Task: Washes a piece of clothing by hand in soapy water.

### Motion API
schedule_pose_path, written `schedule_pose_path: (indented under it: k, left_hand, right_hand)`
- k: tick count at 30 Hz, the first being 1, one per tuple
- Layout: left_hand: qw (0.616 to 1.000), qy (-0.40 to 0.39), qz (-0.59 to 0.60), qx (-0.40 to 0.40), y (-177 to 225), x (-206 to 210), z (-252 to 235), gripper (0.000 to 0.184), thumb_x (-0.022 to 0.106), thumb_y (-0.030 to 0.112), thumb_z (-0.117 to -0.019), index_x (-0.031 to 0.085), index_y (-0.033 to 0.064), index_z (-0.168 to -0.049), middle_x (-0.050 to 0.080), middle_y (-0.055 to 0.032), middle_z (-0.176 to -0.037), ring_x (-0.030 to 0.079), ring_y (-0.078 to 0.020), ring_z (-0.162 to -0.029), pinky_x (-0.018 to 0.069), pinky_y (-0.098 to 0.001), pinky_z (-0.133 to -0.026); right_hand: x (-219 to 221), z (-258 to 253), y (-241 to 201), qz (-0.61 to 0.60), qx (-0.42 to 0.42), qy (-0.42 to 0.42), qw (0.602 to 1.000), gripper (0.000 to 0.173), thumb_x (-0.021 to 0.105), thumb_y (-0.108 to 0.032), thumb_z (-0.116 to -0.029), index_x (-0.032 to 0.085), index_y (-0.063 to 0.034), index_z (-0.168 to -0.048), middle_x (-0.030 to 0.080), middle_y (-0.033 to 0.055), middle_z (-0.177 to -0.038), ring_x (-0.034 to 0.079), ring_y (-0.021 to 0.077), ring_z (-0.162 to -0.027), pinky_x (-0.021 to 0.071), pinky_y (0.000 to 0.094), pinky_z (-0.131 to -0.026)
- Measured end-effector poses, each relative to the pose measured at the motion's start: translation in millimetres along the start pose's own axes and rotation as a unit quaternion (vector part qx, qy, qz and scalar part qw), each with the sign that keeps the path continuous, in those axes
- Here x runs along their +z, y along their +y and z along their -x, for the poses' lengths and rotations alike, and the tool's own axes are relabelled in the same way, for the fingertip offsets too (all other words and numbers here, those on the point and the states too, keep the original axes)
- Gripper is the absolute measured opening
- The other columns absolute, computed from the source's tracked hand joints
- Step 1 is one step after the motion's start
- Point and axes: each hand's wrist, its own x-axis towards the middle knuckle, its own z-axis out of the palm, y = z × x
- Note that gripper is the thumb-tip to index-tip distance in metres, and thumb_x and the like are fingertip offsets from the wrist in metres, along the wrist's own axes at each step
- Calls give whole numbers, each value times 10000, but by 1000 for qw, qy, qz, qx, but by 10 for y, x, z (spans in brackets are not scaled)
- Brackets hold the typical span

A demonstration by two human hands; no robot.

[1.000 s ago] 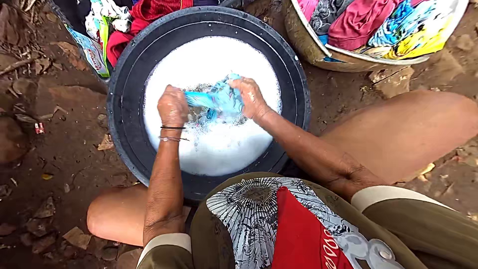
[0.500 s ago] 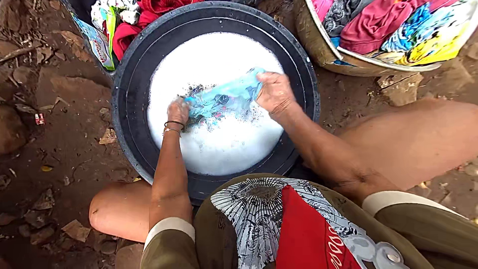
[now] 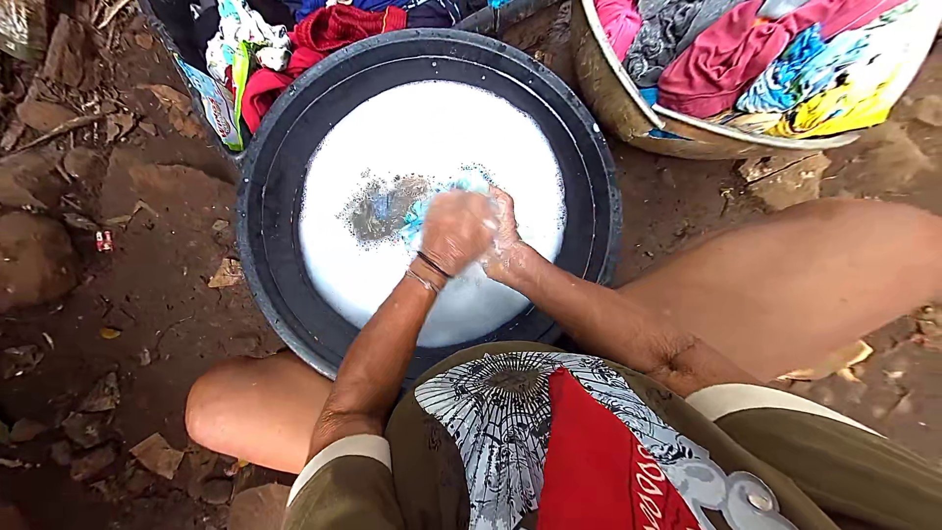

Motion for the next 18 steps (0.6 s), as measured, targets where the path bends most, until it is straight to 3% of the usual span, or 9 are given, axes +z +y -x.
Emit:
schedule_pose_path:
  k: [1,3,7,9,11,13,15,16,18]
  left_hand:
    - [995,-33,-15,-96,-69,-83,-58,311,566,158,-974,695,-118,-1037,718,-294,-985,713,-453,-973,543,-585,-872]
    - [970,-114,-20,-216,-45,-197,-172,361,479,168,-1045,623,-130,-1189,694,-314,-1103,696,-472,-1041,528,-627,-891]
    - [985,-84,-14,-147,230,-101,3,330,480,151,-1024,673,-116,-1028,710,-280,-943,729,-433,-855,564,-586,-711]
    - [972,-153,-7,-178,-7,-163,-29,335,479,123,-1036,648,-129,-1179,686,-320,-1130,695,-477,-1033,533,-634,-876]
    - [964,-174,-9,-199,-299,-198,-60,278,604,65,-965,674,-111,-1169,680,-314,-1178,669,-482,-1105,501,-650,-958]
    - [966,-145,-14,-212,-397,-283,-50,242,618,47,-952,684,-109,-1124,695,-312,-1120,684,-491,-1054,504,-662,-924]
    - [964,-92,-14,-248,-465,-478,-70,335,461,137,-1065,634,-143,-1130,682,-336,-1070,679,-500,-1032,498,-660,-917]
    - [963,-35,-3,-267,-523,-597,-90,397,404,169,-1086,619,-163,-1117,674,-344,-1031,678,-486,-1008,499,-638,-912]
    - [948,84,16,-307,-689,-896,-144,463,364,215,-1099,604,-179,-1135,667,-338,-1020,677,-419,-997,506,-566,-928]
  right_hand:
    - [77,-44,26,14,-27,30,999,331,302,-312,-1079,586,-144,-1055,642,-4,-896,637,106,-845,559,324,-763]
    - [138,-107,22,62,-56,71,994,268,354,-236,-1050,580,-113,-978,602,13,-830,608,123,-761,538,334,-692]
    - [1,-197,49,210,-165,37,963,228,413,-106,-1036,612,-10,-976,607,35,-875,594,79,-823,526,281,-773]
    - [63,-81,102,183,-123,55,974,222,380,-161,-1046,568,-65,-978,575,3,-831,577,80,-753,520,289,-698]
    - [99,33,142,197,-135,37,970,129,454,-98,-943,567,-65,-892,583,-1,-762,592,88,-696,537,307,-662]
    - [160,73,40,259,-139,-13,956,109,502,-85,-921,571,-74,-837,583,-21,-736,592,63,-689,533,283,-681]
    - [252,99,-262,294,-77,-66,950,188,462,-134,-1007,604,-28,-945,616,16,-814,616,94,-746,546,318,-723]
    - [277,120,-469,269,-52,-98,957,233,414,-161,-1039,610,-46,-988,642,10,-841,636,94,-772,560,318,-730]
    - [209,138,-884,166,-94,-181,965,360,306,-190,-1076,632,-132,-936,696,-38,-832,674,61,-796,589,279,-740]
